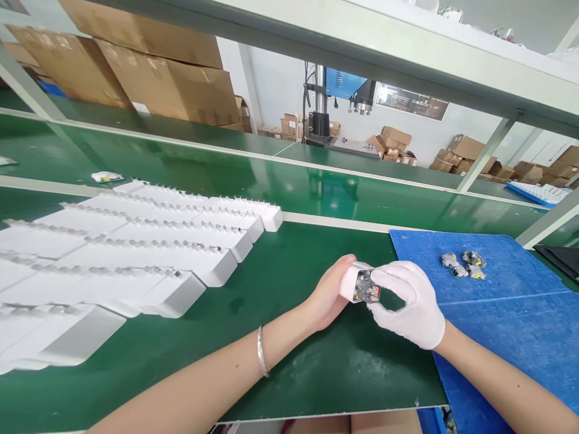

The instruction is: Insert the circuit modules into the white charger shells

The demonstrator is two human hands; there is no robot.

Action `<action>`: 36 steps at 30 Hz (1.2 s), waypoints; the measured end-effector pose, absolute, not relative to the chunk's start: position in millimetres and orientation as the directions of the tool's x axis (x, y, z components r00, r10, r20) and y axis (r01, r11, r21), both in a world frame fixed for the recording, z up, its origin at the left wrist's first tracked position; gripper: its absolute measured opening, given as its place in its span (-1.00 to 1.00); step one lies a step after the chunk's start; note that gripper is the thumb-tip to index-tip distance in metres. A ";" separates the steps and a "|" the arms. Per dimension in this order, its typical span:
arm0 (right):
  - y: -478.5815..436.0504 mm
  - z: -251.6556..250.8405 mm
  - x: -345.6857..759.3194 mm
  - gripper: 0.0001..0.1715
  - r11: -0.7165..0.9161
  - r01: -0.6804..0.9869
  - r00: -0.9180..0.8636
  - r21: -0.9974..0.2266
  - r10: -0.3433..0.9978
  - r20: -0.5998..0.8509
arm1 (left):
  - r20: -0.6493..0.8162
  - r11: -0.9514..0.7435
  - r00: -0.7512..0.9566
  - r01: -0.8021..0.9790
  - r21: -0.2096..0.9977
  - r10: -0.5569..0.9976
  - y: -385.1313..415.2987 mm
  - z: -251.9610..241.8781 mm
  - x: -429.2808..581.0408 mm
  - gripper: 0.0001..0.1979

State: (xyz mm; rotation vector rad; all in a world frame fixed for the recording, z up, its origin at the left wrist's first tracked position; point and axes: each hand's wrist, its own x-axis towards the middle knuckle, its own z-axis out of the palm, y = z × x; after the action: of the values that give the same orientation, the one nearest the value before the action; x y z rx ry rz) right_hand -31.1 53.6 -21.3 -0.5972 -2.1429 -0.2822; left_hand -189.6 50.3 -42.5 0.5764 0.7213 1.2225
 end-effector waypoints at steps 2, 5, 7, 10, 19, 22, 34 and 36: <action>53.6 -20.8 -31.7 -0.67 0.858 0.514 -0.525 0.006 0.310 0.793 | -0.174 0.250 0.180 -0.628 0.737 0.968 50.3 -42.3 -189.8 -0.72; 53.7 -19.5 -32.3 -0.70 0.854 0.517 -0.552 0.063 0.277 0.786 | -0.161 0.241 0.183 -0.618 0.748 0.970 50.2 -42.8 -189.8 -0.73; 53.7 -19.0 -33.0 -0.71 0.849 0.523 -0.563 0.076 0.277 0.779 | -0.155 0.234 0.180 -0.609 0.758 0.971 50.0 -43.9 -189.5 -0.73; 53.3 -19.3 -35.0 -0.73 0.839 0.541 -0.571 0.068 0.307 0.761 | -0.158 0.235 0.180 -0.602 0.763 0.971 49.1 -45.8 -189.1 -0.72; 52.0 -21.2 -27.9 -0.54 0.917 0.399 -0.622 -0.014 0.282 0.731 | -0.108 0.221 0.212 -0.640 0.736 0.971 45.2 -40.2 -190.6 -0.70; 56.2 -28.5 -21.5 -0.29 0.891 0.372 -0.548 -0.262 0.438 0.713 | -0.170 0.266 0.209 -0.648 0.713 0.963 46.2 -40.4 -190.8 -0.67; 56.5 -38.5 -41.5 -0.48 0.238 0.133 -0.409 -0.962 0.897 0.165 | -0.233 0.301 0.190 -0.607 0.736 0.954 44.4 -43.7 -183.2 -0.72; 55.7 -38.0 -39.8 -0.40 0.153 0.125 -0.415 -0.980 0.906 0.088 | -0.227 0.280 0.165 -0.630 0.724 0.960 44.3 -45.7 -180.3 -0.77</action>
State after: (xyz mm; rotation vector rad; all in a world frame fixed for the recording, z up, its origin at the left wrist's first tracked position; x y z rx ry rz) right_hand -39.8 55.7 -38.0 -0.9992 -1.6902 1.3335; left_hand -180.3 44.3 -45.7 0.5339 0.7512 1.2119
